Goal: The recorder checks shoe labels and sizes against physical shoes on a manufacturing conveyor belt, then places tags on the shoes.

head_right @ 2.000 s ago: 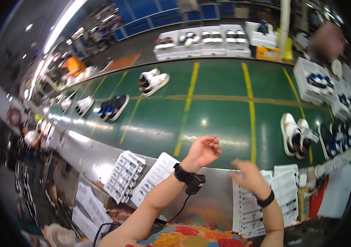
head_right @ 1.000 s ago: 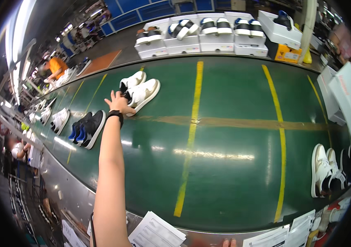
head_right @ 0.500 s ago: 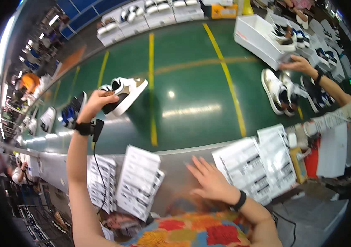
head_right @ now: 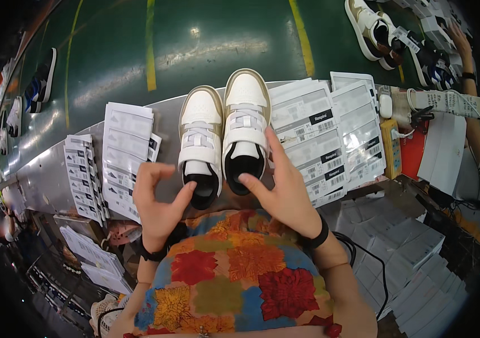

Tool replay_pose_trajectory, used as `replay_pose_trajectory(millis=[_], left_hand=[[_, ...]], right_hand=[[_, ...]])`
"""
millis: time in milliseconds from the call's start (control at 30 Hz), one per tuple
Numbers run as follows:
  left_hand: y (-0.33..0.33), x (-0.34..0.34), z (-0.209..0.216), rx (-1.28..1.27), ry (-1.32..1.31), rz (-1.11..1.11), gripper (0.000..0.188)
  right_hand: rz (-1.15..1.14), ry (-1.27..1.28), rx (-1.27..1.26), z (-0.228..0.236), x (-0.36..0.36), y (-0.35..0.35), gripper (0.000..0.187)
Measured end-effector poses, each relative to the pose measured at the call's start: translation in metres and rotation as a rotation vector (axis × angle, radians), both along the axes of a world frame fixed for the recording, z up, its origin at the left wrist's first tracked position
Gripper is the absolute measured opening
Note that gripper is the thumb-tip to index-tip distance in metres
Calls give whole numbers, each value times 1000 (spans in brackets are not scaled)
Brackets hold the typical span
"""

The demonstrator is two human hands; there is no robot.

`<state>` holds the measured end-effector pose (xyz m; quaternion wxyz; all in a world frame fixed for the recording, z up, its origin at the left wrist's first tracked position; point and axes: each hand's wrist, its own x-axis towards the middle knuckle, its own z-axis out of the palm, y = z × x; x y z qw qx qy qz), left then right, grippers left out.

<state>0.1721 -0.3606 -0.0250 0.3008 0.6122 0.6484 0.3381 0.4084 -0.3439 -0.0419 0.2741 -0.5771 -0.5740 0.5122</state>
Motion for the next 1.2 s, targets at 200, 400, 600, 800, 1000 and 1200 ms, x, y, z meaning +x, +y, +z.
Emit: replay_pose_trajectory(millis=[200, 400, 600, 800, 1000, 1200], left_hand=[[-13, 7, -40, -171, -147, -13, 58], [-13, -1, -18, 52, 148, -165, 71], [8, -6, -34, 420, 310, -425, 33], [15, -6, -39, 569, 324, -520, 31], [59, -5, -2, 576, 206, -460, 29], [102, -8, 43, 96, 62, -412, 10]], right_hand=[[35, -217, 162, -12, -3, 3, 70], [158, -401, 470, -3, 2, -11, 60], [427, -445, 881, -17, 5, 12, 25], [410, -360, 973, -22, 7, 13, 21], [288, -237, 905, 10, -9, 56, 30], [195, -29, 330, 46, -18, 100, 12]])
